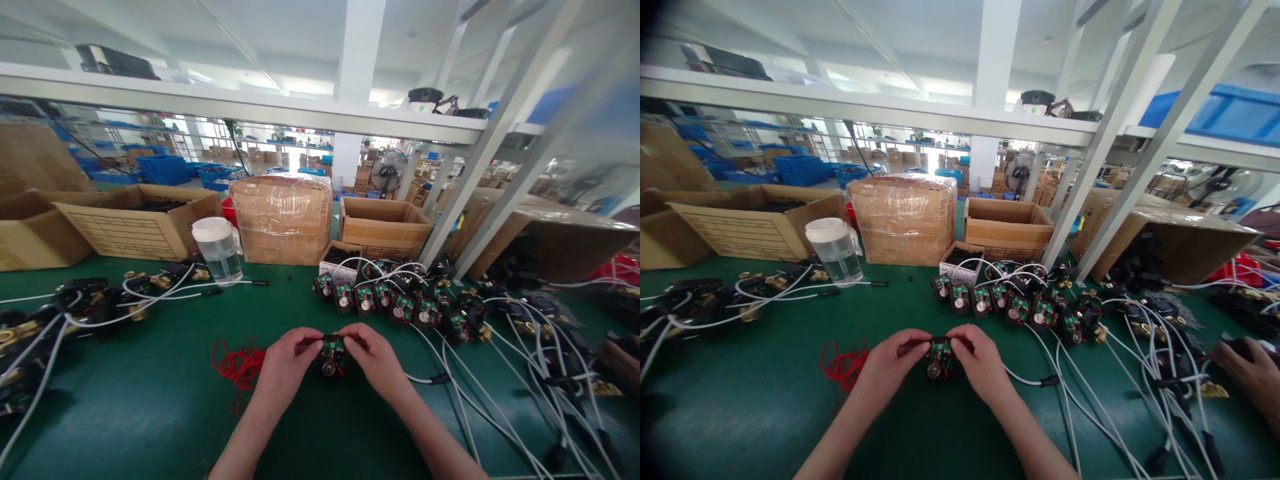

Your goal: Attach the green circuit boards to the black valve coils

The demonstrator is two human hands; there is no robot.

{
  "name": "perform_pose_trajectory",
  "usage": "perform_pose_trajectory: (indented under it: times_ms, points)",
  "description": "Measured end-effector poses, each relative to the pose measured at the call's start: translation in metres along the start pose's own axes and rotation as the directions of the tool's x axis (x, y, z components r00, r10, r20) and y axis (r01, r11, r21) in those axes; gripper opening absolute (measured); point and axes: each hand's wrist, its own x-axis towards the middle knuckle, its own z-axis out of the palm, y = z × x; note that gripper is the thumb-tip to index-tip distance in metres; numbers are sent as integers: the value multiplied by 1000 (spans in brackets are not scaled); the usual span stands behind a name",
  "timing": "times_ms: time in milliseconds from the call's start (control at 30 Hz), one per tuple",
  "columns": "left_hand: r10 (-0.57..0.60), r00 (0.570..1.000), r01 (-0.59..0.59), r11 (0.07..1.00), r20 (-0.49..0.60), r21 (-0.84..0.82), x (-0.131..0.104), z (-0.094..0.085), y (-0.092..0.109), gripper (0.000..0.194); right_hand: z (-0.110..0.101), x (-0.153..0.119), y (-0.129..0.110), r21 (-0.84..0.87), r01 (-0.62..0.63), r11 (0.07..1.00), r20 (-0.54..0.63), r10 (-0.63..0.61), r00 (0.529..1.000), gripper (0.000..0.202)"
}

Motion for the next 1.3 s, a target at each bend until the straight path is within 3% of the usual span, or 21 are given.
perform_pose_trajectory:
  times_ms: [267, 667, 867, 1300]
  points:
    - [7, 1000, -8, 998, -4, -68, -5, 3, -7, 21, 2, -4, 5, -58, 44, 997, -12, -45, 999, 23]
    - [-38, 997, 50, 982, 70, -184, -20, 7, -12, 48, 5, -24, 12, -81, 42, 996, 60, -37, 998, 58]
    - [-59, 993, 76, 981, 97, -178, -21, 9, -10, 37, 7, -27, 8, -93, 12, 996, 42, -8, 999, 62]
    - [-73, 994, 87, 979, 82, -186, -24, 29, -14, 36, 15, -30, 13, 10, -19, 1000, -7, 19, 1000, 62]
